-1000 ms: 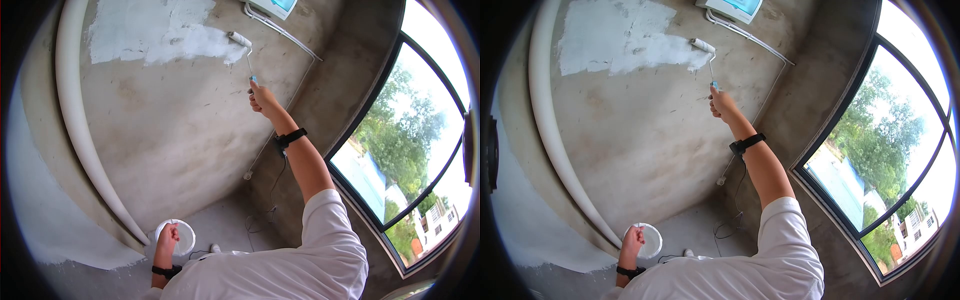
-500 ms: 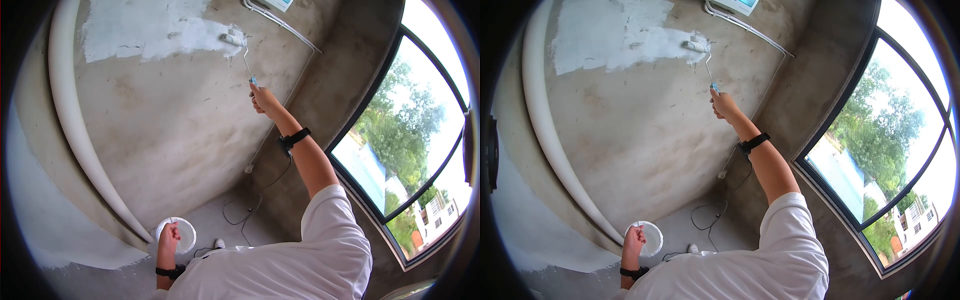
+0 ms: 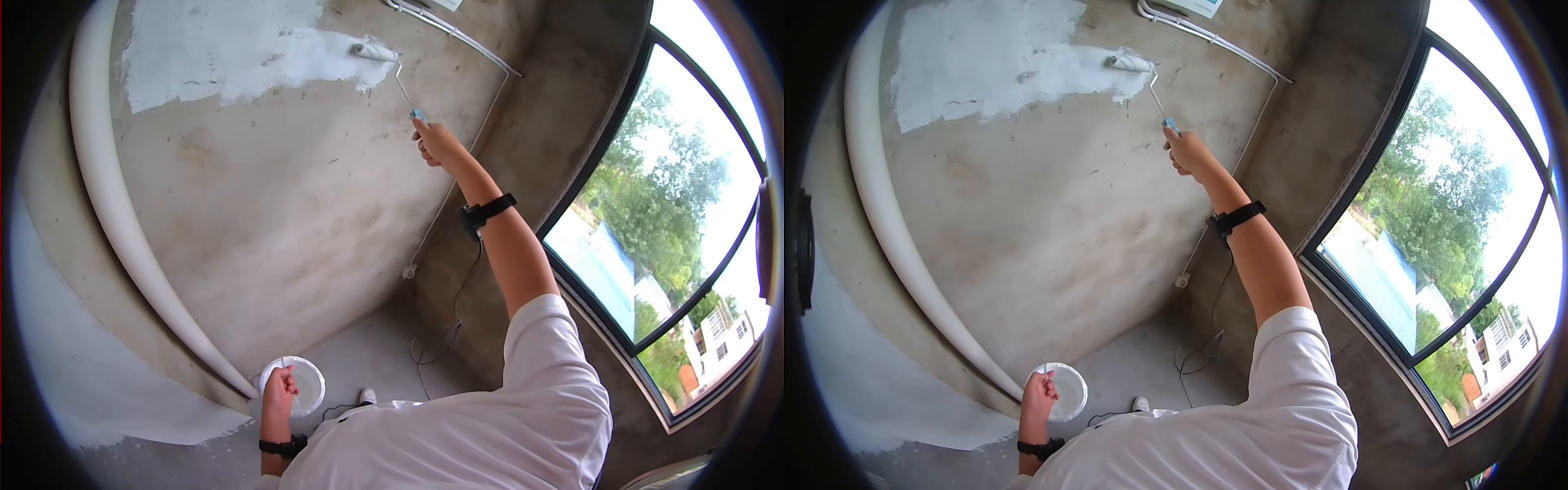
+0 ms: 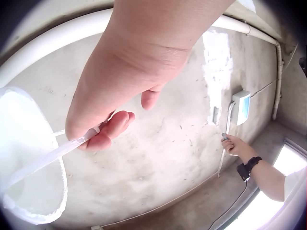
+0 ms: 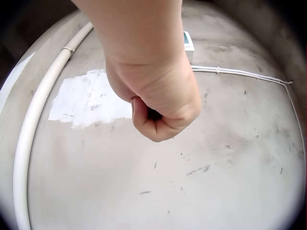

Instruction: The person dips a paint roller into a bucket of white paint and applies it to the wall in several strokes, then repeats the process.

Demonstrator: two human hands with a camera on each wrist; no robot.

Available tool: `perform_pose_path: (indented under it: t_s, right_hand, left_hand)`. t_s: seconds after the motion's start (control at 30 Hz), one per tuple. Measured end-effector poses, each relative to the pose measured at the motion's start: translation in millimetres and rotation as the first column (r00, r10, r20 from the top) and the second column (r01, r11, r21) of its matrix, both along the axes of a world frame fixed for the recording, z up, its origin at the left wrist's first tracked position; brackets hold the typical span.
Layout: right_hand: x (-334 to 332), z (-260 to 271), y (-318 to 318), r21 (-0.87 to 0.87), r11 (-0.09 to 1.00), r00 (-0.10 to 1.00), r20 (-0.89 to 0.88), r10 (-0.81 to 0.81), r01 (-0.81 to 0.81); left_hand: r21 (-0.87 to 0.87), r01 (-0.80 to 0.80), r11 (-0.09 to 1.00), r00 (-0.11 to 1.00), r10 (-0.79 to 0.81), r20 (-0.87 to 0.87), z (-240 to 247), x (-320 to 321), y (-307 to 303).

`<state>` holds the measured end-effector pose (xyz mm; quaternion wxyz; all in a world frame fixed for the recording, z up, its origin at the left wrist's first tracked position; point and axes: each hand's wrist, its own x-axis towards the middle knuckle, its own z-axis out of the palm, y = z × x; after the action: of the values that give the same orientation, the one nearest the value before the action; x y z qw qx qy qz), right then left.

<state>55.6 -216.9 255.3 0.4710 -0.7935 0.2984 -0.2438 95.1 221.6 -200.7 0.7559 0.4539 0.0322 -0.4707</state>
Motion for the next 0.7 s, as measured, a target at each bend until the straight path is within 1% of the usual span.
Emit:
perform_pose_path:
  t_s: [0.03, 0.07, 0.1, 0.2, 0.3, 0.33, 0.4, 0.43, 0.5, 0.53, 0.6, 0.63, 0.7]
  right_hand:
    - [1, 8, -6, -0.034, 0.999, 0.999, 0.037, 0.006, -0.004]
    - [4, 14, -9, -0.099, 0.995, 1.000, 0.025, -0.016, 0.018]
    - [2, 14, -12, -0.097, 0.995, 1.000, 0.029, -0.012, 0.015]
    - [-6, 6, -15, -0.177, 0.983, 0.992, -0.108, -0.063, 0.043]
    - [-10, 8, -15, -0.205, 0.978, 0.988, -0.138, -0.072, 0.043]
    - [-7, 13, -16, -0.206, 0.978, 0.988, -0.135, -0.074, 0.045]
    - [-1, 21, -21, -0.178, 0.984, 1.000, -0.012, -0.028, 0.025]
    - [-1, 17, -22, -0.171, 0.985, 0.999, -0.008, -0.031, 0.029]
    - [-4, 6, -23, -0.308, 0.950, 0.995, -0.061, -0.084, 0.061]
    - [-8, -1, -25, -0.306, 0.950, 0.994, -0.063, -0.084, 0.061]
    - [-9, -10, -30, -0.431, 0.900, 0.988, -0.095, -0.119, 0.067]
    - [-7, -7, -38, -0.425, 0.903, 0.990, -0.094, -0.107, 0.058]
    - [-1, 0, -52, -0.526, 0.848, 0.996, -0.025, -0.084, 0.058]
  left_hand:
    - [0.009, -0.007, 1.000, 1.000, 0.007, -0.008, 0, -1, -1]
    - [0.016, -0.016, 1.000, 1.000, 0.017, -0.016, 1, 0, -2]
    - [0.018, -0.020, 1.000, 1.000, 0.021, -0.011, 2, 0, -2]
    - [-0.012, -0.035, 0.999, 0.999, 0.034, -0.020, 4, -4, -1]
    - [-0.023, -0.055, 0.998, 0.998, 0.054, -0.039, -6, -2, -1]
    - [-0.024, -0.053, 0.998, 0.998, 0.052, -0.037, -8, -2, -2]
    - [0.003, -0.035, 0.999, 0.999, 0.035, -0.042, -10, 1, -3]
    - [0.010, -0.031, 0.999, 0.999, 0.032, -0.037, -11, 3, -5]
    - [-0.007, -0.058, 0.998, 0.998, 0.058, -0.037, -12, -1, -5]
    - [-0.005, -0.058, 0.998, 0.998, 0.058, -0.038, -12, -2, -5]
    - [-0.005, -0.076, 0.997, 0.995, 0.076, -0.064, -11, -2, -7]
    - [0.001, -0.087, 0.996, 0.994, 0.087, -0.062, -9, -4, -6]
    - [0.028, -0.069, 0.997, 0.998, 0.069, -0.012, -3, -5, -6]
